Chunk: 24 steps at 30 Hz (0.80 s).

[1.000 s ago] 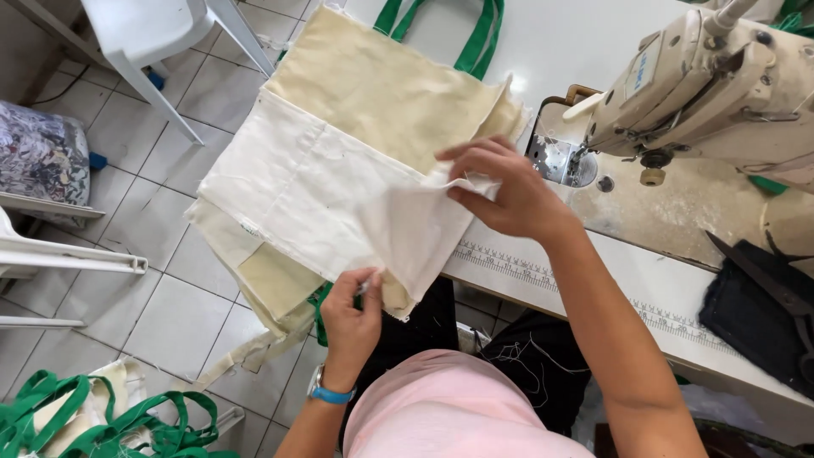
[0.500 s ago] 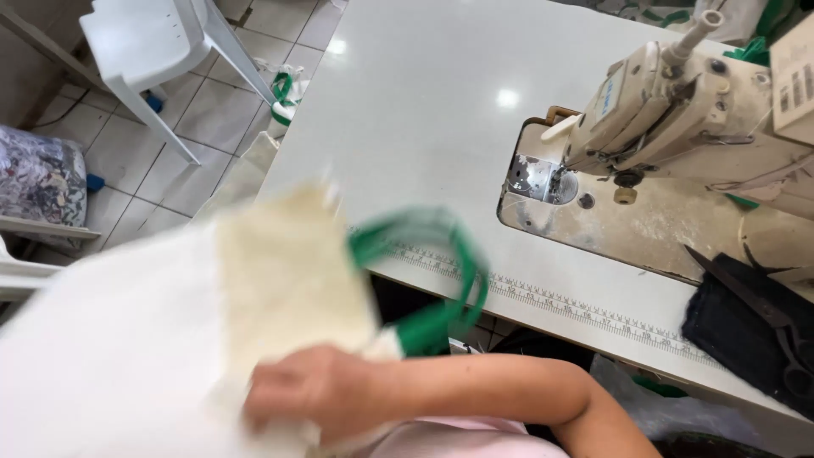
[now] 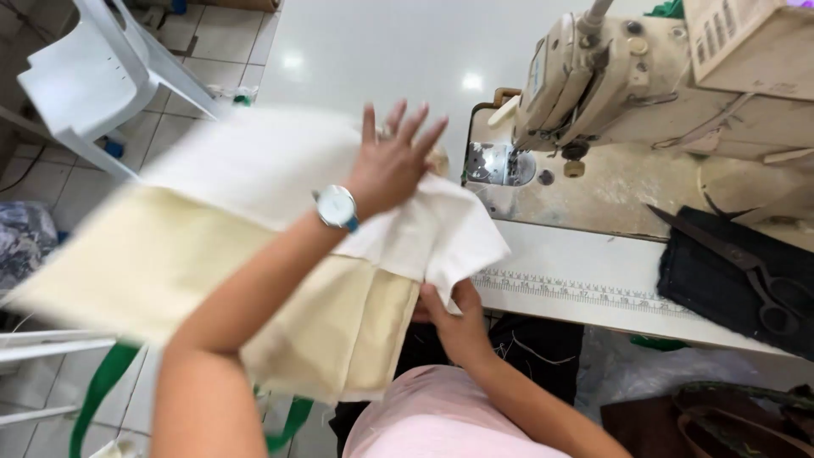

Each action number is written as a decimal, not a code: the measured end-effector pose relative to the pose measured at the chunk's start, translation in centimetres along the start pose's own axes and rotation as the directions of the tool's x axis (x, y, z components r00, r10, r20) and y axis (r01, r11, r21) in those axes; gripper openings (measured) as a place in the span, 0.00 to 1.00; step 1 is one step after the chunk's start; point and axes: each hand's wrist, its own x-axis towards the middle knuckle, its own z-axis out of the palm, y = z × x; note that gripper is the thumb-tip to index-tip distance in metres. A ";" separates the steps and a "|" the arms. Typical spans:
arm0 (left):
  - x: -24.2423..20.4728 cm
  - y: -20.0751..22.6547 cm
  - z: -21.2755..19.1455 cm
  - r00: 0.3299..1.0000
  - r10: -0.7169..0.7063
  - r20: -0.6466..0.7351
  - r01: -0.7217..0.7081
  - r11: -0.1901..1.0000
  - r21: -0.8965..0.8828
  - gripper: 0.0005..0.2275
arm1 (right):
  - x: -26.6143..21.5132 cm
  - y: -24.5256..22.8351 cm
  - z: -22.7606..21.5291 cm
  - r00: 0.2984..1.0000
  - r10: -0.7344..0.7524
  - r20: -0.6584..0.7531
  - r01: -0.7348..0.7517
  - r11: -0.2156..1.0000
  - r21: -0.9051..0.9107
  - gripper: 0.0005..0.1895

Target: A person prepares a fabric tote bag by aligning the seams and trimming excess material with scissors at a sewing station.

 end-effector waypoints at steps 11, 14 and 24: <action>-4.3 3.5 3.9 0.874 -0.057 -0.482 -0.076 0.965 -0.252 0.16 | -2.8 -3.2 -12.1 0.995 -0.094 -0.045 0.053 0.827 -0.560 0.21; -8.9 9.0 -0.5 0.877 0.001 -0.481 -0.150 0.951 -0.272 0.17 | -2.1 -4.4 -11.9 0.987 -0.152 -0.045 0.092 0.781 -0.618 0.20; -13.8 9.4 -3.8 0.660 -0.461 -0.593 -0.184 0.666 -0.723 0.13 | 3.5 -9.1 -8.7 0.781 -0.507 0.363 0.573 0.814 -0.095 0.32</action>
